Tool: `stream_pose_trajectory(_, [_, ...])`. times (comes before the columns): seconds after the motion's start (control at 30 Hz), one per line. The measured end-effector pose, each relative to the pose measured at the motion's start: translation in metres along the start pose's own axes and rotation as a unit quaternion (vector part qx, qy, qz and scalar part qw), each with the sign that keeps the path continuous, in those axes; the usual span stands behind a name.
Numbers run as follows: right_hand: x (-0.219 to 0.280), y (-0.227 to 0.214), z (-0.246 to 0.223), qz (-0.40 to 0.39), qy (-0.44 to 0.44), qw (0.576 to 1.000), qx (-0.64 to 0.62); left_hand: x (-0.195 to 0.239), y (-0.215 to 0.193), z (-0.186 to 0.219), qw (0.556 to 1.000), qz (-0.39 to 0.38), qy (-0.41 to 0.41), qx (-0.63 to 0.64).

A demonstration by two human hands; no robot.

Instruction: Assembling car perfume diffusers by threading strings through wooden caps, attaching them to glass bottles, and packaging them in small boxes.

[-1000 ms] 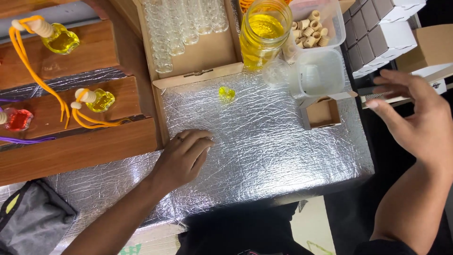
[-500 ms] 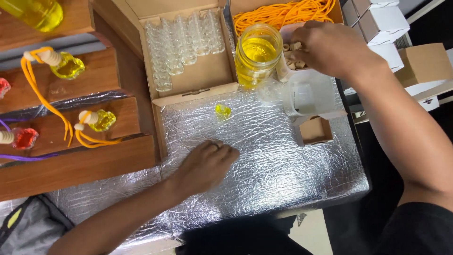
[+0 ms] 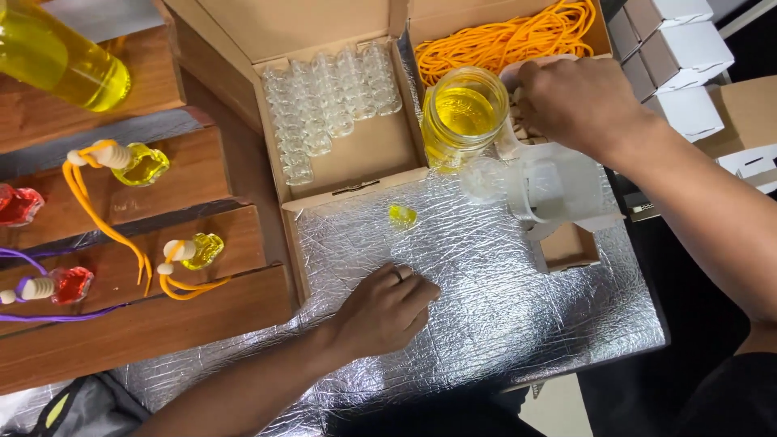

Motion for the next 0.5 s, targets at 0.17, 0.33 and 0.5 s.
stream_pose_trajectory(0.17, [0.042, -0.045, 0.001, 0.039, 0.009, 0.998, -0.055, 0.003, 0.002, 0.004, 1.0, 0.007, -0.025, 0.014])
stream_pose_trajectory(0.33, [0.106, -0.098, -0.018, 0.163, 0.014, 0.977, -0.138, -0.001, -0.003, 0.011, 0.997, 0.057, -0.036, 0.031])
stream_pose_trajectory(0.5, [0.149, -0.131, -0.073, 0.132, -0.08, 0.89, -0.43, 0.008, -0.004, 0.01, 0.968, 0.156, -0.064, 0.187])
Point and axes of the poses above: each hand's wrist, its own x-axis away from the middle knuckle, its own y-axis out of the palm, z = x × y, the point moved 1 cm from there along -x, towards the middle knuckle
